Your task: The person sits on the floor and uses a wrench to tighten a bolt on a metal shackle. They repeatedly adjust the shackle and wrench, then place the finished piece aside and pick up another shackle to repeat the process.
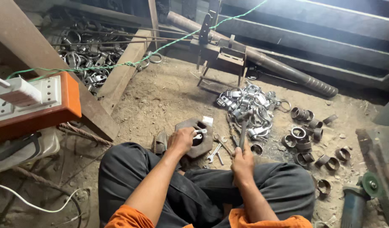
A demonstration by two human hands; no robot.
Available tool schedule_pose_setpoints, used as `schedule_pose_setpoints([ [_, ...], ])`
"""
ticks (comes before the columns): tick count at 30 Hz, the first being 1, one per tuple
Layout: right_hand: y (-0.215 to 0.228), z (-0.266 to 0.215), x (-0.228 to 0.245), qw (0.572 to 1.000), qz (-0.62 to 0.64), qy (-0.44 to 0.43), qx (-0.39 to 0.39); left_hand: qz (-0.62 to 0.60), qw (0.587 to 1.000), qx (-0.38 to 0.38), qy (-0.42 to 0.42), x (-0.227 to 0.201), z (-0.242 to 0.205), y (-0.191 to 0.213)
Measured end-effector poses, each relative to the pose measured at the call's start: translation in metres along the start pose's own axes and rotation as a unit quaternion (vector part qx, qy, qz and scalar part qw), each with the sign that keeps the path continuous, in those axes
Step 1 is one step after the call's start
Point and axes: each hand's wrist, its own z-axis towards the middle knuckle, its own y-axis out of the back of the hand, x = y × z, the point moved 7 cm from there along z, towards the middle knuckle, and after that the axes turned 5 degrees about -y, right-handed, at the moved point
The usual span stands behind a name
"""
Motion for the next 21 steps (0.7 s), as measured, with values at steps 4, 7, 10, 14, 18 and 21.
schedule_pose_setpoints([
  [4, -0.002, 0.028, -0.028, 0.995, -0.083, 0.041, 0.033, -0.171, 0.984, -0.048, -0.024, 0.004, 0.005, 0.009],
  [7, -0.018, 0.030, -0.037, 0.971, -0.221, 0.069, 0.054, -0.433, 0.901, -0.019, -0.011, -0.002, 0.000, 0.016],
  [10, -0.040, 0.029, -0.039, 0.931, -0.350, 0.024, 0.098, -0.597, 0.799, 0.044, 0.063, -0.030, -0.025, 0.026],
  [14, -0.063, 0.016, -0.036, 0.874, -0.463, -0.011, 0.150, -0.692, 0.718, 0.070, 0.030, -0.077, -0.050, 0.049],
  [18, -0.062, 0.006, -0.011, 0.877, -0.452, 0.090, 0.135, -0.757, 0.645, 0.092, 0.053, -0.093, -0.066, 0.052],
  [21, -0.057, -0.009, 0.022, 0.908, -0.372, 0.143, 0.125, -0.767, 0.628, 0.100, 0.085, -0.090, -0.072, 0.045],
])
